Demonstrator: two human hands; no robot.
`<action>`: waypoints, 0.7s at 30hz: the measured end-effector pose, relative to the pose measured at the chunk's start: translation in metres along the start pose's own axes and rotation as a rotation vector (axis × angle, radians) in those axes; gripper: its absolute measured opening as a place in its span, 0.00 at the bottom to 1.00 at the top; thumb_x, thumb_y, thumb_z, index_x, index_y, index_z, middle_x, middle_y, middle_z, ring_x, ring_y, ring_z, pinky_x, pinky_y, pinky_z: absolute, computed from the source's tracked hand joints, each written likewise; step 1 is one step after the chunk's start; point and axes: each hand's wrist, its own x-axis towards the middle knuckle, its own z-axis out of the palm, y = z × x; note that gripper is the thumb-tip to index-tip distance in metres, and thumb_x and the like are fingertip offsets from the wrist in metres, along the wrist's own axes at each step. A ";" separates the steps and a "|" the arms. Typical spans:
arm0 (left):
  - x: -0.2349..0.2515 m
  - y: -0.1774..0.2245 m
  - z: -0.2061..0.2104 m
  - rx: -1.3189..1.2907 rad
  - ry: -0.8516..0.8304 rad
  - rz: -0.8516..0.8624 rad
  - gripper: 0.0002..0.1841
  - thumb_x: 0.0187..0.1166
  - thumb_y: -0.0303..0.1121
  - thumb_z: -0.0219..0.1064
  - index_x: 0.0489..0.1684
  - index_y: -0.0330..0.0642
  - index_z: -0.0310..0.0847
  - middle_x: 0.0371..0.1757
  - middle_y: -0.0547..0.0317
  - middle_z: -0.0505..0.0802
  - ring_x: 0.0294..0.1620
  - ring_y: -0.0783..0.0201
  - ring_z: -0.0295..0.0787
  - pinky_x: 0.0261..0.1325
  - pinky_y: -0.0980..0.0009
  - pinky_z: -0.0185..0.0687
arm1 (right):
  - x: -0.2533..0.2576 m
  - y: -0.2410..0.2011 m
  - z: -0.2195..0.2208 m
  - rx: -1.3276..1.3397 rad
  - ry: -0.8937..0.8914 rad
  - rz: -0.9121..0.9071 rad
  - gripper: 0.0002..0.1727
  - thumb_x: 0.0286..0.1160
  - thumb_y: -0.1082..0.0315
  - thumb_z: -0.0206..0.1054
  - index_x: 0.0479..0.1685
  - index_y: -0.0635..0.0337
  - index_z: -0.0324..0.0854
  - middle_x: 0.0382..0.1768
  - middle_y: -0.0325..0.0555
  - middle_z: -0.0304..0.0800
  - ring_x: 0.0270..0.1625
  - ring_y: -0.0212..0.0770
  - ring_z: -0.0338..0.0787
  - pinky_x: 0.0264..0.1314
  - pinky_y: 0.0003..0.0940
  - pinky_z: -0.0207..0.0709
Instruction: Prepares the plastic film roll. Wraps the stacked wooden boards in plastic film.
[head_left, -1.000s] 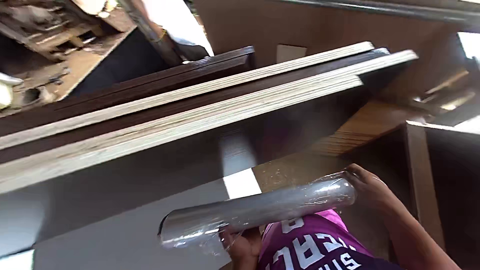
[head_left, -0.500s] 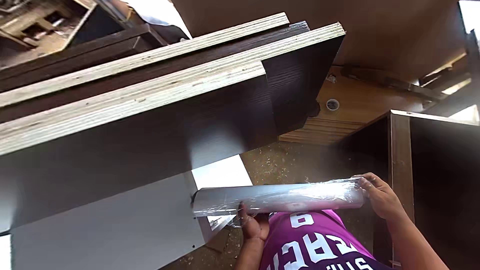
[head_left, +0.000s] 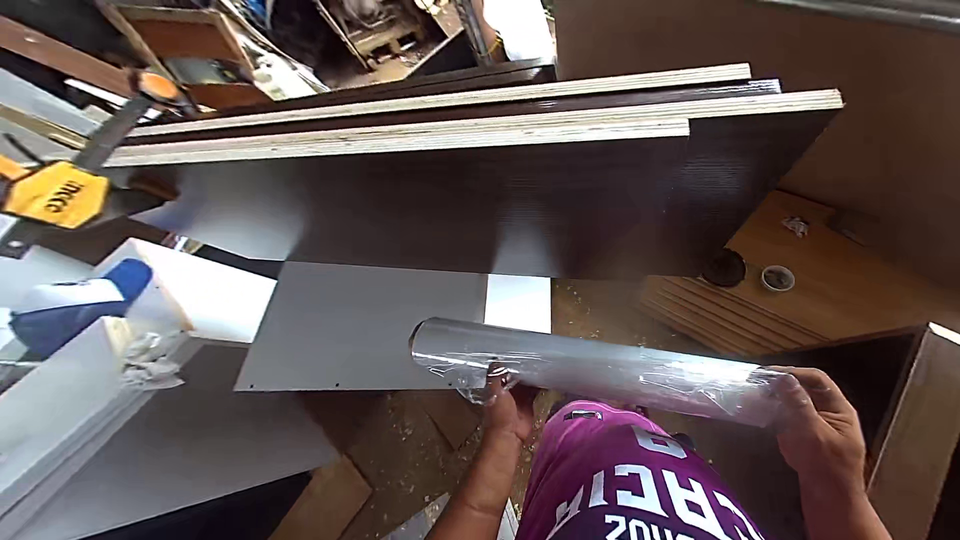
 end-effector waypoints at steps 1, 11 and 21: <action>0.006 0.010 -0.004 0.007 0.005 0.021 0.31 0.94 0.56 0.29 0.73 0.42 0.66 0.55 0.48 0.89 0.51 0.54 0.89 0.50 0.53 0.87 | 0.003 -0.003 0.014 -0.008 -0.006 0.010 0.06 0.83 0.60 0.64 0.42 0.40 0.87 0.37 0.19 0.92 0.38 0.19 0.89 0.44 0.17 0.85; 0.075 0.104 -0.080 0.250 0.138 0.047 0.24 0.94 0.52 0.39 0.58 0.46 0.75 0.42 0.55 0.90 0.39 0.60 0.88 0.35 0.62 0.81 | 0.025 -0.002 0.145 -0.056 -0.162 0.101 0.09 0.85 0.69 0.55 0.41 0.56 0.82 0.26 0.24 0.86 0.30 0.19 0.85 0.39 0.18 0.83; 0.134 0.149 -0.132 0.436 0.072 -0.142 0.24 0.94 0.55 0.39 0.43 0.50 0.76 0.22 0.63 0.85 0.16 0.68 0.77 0.17 0.72 0.70 | 0.047 0.009 0.230 -0.274 -0.172 0.258 0.08 0.84 0.63 0.60 0.39 0.54 0.81 0.21 0.25 0.75 0.22 0.19 0.73 0.28 0.16 0.70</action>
